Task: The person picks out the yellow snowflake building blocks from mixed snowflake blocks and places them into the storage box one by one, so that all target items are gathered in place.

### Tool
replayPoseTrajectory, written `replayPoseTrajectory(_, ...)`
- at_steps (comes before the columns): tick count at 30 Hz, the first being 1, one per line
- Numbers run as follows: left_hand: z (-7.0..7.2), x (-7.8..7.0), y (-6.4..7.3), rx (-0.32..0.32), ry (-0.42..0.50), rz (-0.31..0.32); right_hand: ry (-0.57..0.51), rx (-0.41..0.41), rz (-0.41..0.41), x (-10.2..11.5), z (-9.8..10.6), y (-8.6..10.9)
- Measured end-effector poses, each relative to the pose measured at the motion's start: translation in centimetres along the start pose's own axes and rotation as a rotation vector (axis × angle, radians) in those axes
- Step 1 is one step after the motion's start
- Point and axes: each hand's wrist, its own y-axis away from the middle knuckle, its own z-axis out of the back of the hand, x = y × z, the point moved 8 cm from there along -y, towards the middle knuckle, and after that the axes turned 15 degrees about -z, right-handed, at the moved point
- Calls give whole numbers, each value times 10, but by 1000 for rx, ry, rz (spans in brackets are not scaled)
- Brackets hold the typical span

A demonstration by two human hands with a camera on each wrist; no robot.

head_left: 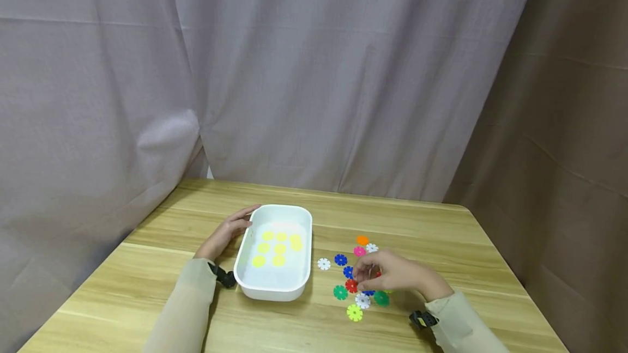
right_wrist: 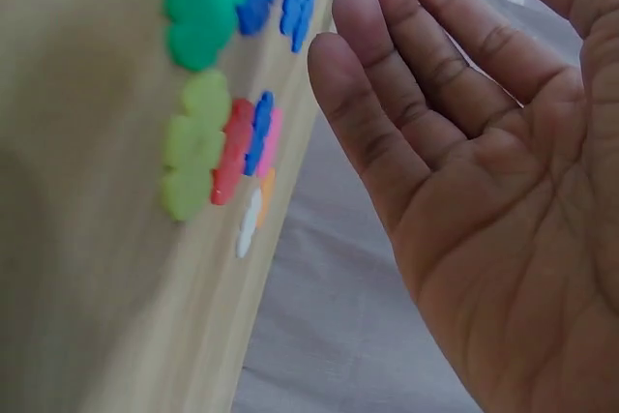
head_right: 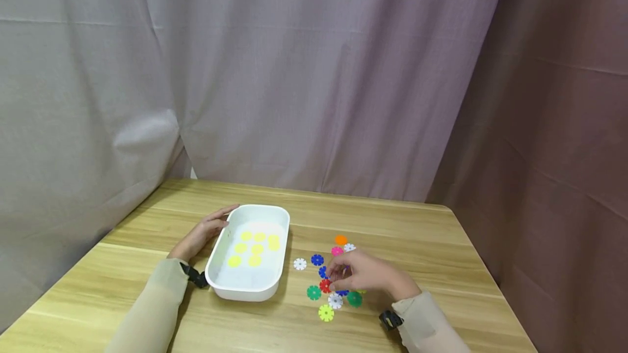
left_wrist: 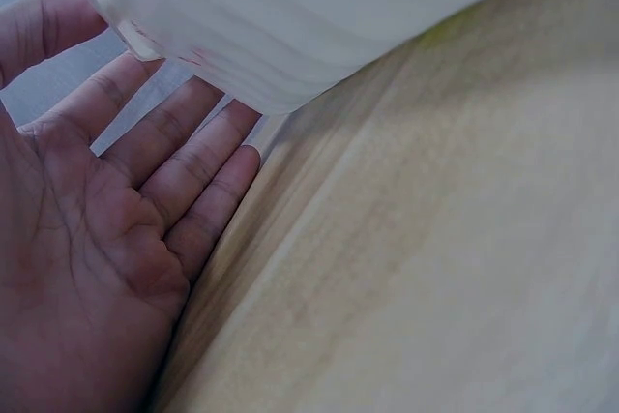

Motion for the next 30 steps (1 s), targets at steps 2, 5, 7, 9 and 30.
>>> replayPoseTrajectory(2, 1, -1, 0, -3, -5, 1, 2, 13, 36, 5, -6, 6)
replayPoseTrajectory(5, 1, -3, 0, -7, -5, 6, 16, 36, 91, 13, -15, 12)
replayPoseTrajectory(7, 1, -4, 0, -5, -3, 4, 32, 50, 104, 17, -22, 14)
replayPoseTrajectory(9, 1, -4, 0, -2, -5, 2, 39, 62, 92, 18, -27, 15)
replayPoseTrajectory(30, 0, -2, 1, -9, 16, 20, 85, 97, 14, 7, -42, 9)
